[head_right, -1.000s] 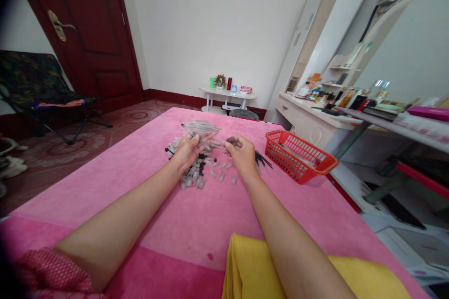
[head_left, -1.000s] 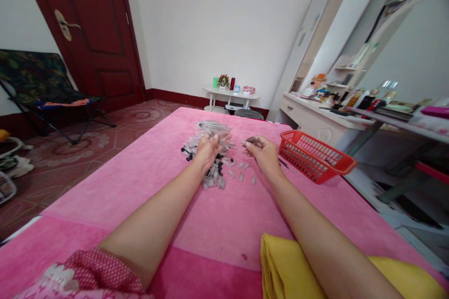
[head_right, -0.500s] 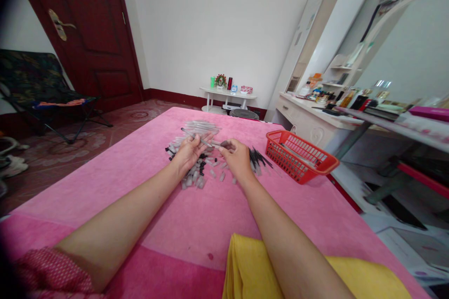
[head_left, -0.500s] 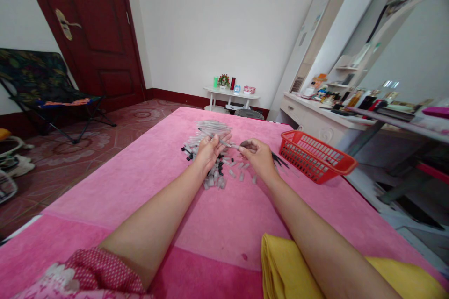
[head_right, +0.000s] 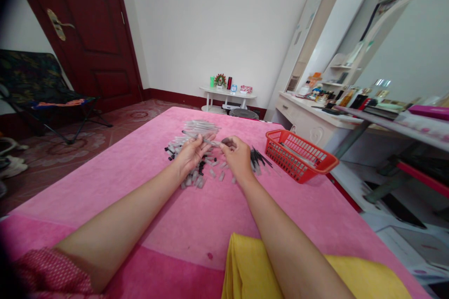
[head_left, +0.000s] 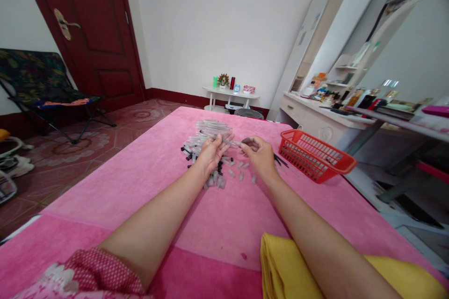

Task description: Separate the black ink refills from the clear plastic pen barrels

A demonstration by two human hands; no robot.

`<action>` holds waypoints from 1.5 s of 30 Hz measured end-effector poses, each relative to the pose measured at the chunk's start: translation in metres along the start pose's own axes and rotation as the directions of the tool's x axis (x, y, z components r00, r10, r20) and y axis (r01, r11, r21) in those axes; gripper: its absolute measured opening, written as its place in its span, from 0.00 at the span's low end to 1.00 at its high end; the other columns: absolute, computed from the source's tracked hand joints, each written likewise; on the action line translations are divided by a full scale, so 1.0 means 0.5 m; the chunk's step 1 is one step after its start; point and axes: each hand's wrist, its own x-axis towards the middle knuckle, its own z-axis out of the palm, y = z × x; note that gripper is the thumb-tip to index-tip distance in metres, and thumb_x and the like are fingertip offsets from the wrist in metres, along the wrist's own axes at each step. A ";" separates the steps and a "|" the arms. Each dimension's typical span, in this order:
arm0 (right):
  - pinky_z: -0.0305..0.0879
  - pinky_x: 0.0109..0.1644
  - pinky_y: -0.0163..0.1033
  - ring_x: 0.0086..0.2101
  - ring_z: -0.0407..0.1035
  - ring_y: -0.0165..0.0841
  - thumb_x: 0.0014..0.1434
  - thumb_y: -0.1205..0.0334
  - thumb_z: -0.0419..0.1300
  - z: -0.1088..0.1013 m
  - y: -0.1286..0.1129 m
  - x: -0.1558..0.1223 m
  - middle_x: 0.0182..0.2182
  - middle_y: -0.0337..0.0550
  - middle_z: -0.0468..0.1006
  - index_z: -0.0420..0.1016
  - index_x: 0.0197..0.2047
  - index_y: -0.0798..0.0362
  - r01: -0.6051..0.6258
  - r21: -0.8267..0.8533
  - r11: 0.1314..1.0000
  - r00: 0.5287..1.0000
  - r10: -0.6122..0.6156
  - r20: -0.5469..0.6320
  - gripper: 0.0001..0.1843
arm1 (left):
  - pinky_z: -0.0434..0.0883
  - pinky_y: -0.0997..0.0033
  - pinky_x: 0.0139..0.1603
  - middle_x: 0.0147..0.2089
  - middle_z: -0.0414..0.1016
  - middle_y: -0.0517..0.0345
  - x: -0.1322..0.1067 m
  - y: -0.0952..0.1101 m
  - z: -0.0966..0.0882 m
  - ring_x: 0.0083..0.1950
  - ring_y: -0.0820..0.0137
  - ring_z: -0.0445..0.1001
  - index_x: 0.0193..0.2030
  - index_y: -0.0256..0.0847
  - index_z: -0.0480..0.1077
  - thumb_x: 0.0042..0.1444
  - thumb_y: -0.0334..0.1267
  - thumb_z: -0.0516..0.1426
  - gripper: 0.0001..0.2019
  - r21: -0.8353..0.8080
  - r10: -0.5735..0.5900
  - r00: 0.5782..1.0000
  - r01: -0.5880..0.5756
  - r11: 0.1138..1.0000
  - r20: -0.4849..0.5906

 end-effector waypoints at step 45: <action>0.68 0.19 0.28 0.16 0.65 0.25 0.46 0.75 0.60 -0.018 -0.035 0.014 0.17 0.41 0.74 0.70 0.22 0.59 -0.524 0.348 0.778 0.839 0.542 0.053 0.05 | 0.73 0.64 0.46 0.29 0.76 0.58 -0.028 0.001 0.031 0.32 0.72 0.76 0.28 0.35 0.66 0.33 0.30 0.69 0.17 0.021 0.049 0.997 -0.048 0.999 -0.060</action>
